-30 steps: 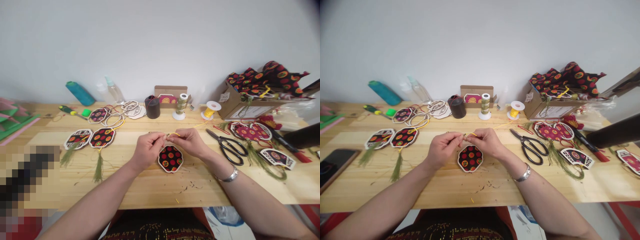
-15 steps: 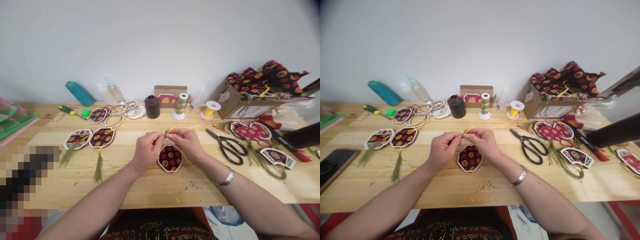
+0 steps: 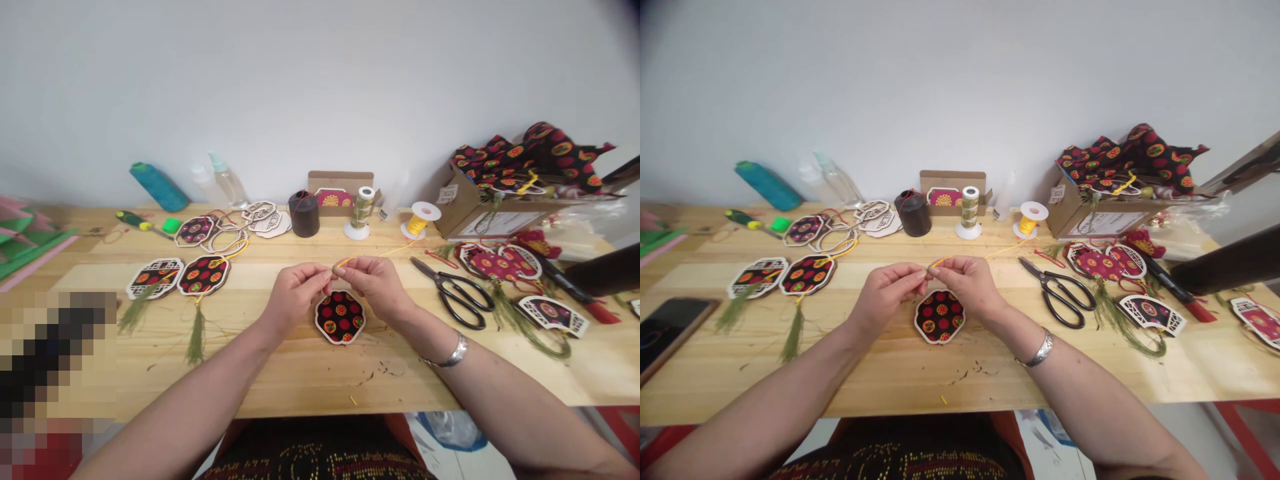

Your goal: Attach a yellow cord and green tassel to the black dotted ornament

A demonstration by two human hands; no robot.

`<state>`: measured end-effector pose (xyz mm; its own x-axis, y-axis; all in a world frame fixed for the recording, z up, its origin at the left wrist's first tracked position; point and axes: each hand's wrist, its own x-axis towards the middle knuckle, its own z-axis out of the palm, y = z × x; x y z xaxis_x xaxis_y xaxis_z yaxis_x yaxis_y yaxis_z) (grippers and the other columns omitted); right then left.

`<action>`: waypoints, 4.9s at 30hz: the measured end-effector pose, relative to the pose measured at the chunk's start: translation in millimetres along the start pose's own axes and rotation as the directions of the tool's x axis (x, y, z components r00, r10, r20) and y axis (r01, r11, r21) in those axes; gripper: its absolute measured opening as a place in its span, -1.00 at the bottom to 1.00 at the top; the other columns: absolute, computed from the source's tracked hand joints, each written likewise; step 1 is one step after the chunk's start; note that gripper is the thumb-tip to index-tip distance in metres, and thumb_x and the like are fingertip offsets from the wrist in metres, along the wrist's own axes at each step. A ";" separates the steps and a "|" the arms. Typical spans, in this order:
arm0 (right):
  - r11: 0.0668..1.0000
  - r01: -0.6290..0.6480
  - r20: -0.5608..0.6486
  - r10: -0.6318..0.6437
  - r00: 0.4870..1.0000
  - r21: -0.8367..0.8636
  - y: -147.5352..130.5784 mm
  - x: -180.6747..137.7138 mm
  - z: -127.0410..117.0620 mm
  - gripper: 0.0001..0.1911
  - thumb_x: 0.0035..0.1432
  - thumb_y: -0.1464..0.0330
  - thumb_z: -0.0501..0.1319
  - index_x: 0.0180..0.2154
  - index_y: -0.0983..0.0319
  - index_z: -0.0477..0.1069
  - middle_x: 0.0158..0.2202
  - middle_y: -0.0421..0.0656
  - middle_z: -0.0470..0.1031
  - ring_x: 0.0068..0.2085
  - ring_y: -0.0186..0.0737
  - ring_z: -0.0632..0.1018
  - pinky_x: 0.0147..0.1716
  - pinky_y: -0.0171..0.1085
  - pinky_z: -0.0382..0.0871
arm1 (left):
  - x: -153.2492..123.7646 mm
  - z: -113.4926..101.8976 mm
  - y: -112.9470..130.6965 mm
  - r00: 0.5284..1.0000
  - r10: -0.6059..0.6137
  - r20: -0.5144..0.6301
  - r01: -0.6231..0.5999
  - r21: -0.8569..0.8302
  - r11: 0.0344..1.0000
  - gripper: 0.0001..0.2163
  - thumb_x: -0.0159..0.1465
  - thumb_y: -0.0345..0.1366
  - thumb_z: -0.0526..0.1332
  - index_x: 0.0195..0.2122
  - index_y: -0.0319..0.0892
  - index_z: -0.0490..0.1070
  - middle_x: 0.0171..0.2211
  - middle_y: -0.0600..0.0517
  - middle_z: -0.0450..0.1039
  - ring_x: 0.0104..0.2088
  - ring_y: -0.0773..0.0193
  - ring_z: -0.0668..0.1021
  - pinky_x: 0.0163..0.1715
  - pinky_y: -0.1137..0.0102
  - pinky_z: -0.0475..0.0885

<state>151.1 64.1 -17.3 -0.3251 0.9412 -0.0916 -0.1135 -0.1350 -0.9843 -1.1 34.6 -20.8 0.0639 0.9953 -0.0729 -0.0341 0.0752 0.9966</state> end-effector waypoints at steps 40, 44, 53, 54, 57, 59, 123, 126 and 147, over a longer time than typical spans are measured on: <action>0.994 0.042 0.062 -0.036 0.997 -0.098 -1.2 0.2 -5.9 -0.79 -0.04 0.24 0.32 -0.43 0.28 0.48 -0.54 -0.25 0.44 -0.59 -0.50 0.25 -0.62 -0.44 0.12 | 4.8 -2.4 4.0 0.974 -0.205 0.094 0.223 -0.272 0.936 -0.87 0.00 -0.29 0.33 -0.51 -0.28 0.51 -0.64 0.08 0.34 -0.67 0.54 0.21 -0.69 0.53 -0.02; 0.991 0.042 0.090 -0.031 0.995 -0.130 1.9 0.4 -6.6 -0.75 0.01 0.22 0.27 -0.37 0.29 0.43 -0.56 -0.27 0.39 -0.59 -0.48 0.25 -0.62 -0.43 0.14 | 5.4 -3.8 4.8 0.981 -0.191 0.035 0.193 -0.271 0.943 -0.87 0.00 -0.29 0.33 -0.51 -0.26 0.50 -0.63 0.09 0.35 -0.67 0.53 0.22 -0.69 0.53 0.02; 0.751 0.348 0.151 -0.320 0.935 -0.561 4.8 -7.8 -5.5 -0.81 0.18 0.33 0.12 -0.39 0.26 0.44 -0.55 -0.24 0.41 -0.53 -0.42 0.32 -0.50 -0.39 0.19 | 4.2 -2.5 3.1 0.997 -0.065 -0.052 0.059 -0.111 0.992 -0.85 0.07 -0.26 0.29 -0.48 -0.25 0.50 -0.62 0.09 0.37 -0.65 0.49 0.24 -0.67 0.50 0.05; 0.714 0.357 0.159 -0.331 0.930 -0.602 4.3 -9.0 -5.7 -0.81 0.19 0.34 0.11 -0.39 0.26 0.44 -0.57 -0.25 0.39 -0.55 -0.42 0.30 -0.52 -0.39 0.17 | 3.7 -2.2 3.0 0.998 -0.039 -0.056 0.035 -0.072 0.997 -0.86 0.09 -0.26 0.28 -0.48 -0.25 0.49 -0.61 0.10 0.37 -0.64 0.48 0.26 -0.65 0.49 0.08; 0.603 0.378 0.192 -0.351 0.916 -0.703 2.7 -11.8 -5.7 -0.80 0.20 0.36 0.08 -0.40 0.26 0.43 -0.59 -0.25 0.37 -0.56 -0.42 0.29 -0.52 -0.38 0.14 | 2.3 -1.8 3.3 0.996 0.065 -0.068 -0.060 0.067 0.996 -0.87 0.12 -0.30 0.24 -0.52 -0.23 0.48 -0.60 0.10 0.39 -0.57 0.42 0.35 -0.52 0.47 0.26; 0.535 0.393 0.225 -0.354 0.908 -0.748 1.9 -12.7 -5.6 -0.79 0.21 0.38 0.06 -0.42 0.25 0.41 -0.59 -0.24 0.36 -0.56 -0.41 0.30 -0.51 -0.38 0.12 | 1.6 -1.6 3.6 0.988 0.131 -0.081 -0.117 0.155 0.981 -0.86 0.13 -0.33 0.23 -0.55 -0.22 0.47 -0.60 0.09 0.40 -0.50 0.38 0.42 -0.39 0.44 0.33; 0.120 0.604 0.474 -0.507 0.720 -0.788 3.7 -9.3 -16.1 -0.78 0.15 0.49 0.06 -0.30 0.26 0.48 -0.49 -0.14 0.49 -0.47 -0.33 0.41 -0.47 -0.34 0.16 | -0.5 -1.8 2.3 0.962 0.265 -0.068 -0.214 0.418 0.883 -0.82 0.20 -0.32 0.13 -0.53 -0.20 0.39 -0.59 0.10 0.41 -0.53 0.38 0.44 -0.46 0.49 0.37; 0.045 0.610 0.509 -0.504 0.698 -0.791 2.5 -11.1 -16.2 -0.77 0.13 0.52 0.04 -0.33 0.27 0.47 -0.53 -0.17 0.45 -0.50 -0.34 0.38 -0.52 -0.33 0.09 | -0.3 -0.6 2.0 0.952 0.298 -0.075 -0.233 0.455 0.859 -0.83 0.19 -0.34 0.13 -0.53 -0.19 0.39 -0.59 0.10 0.42 -0.52 0.38 0.46 -0.45 0.49 0.39; 0.375 0.629 0.382 -0.551 0.742 -0.681 -10.4 2.4 -31.5 -0.83 0.19 0.46 0.13 -0.41 0.26 0.47 -0.48 -0.19 0.46 -0.42 -0.36 0.40 -0.42 -0.35 0.25 | -5.1 -3.3 2.0 0.861 0.394 0.322 -0.509 0.532 0.677 -0.84 0.26 -0.40 0.09 -0.35 -0.15 0.47 -0.47 0.08 0.53 -0.46 0.37 0.52 -0.39 0.47 0.39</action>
<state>181.1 77.5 -12.1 -0.5370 0.6549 0.5318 0.3929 0.7520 -0.5293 -4.8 29.9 -18.6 0.3628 0.8668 0.3420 0.4745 -0.4878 0.7328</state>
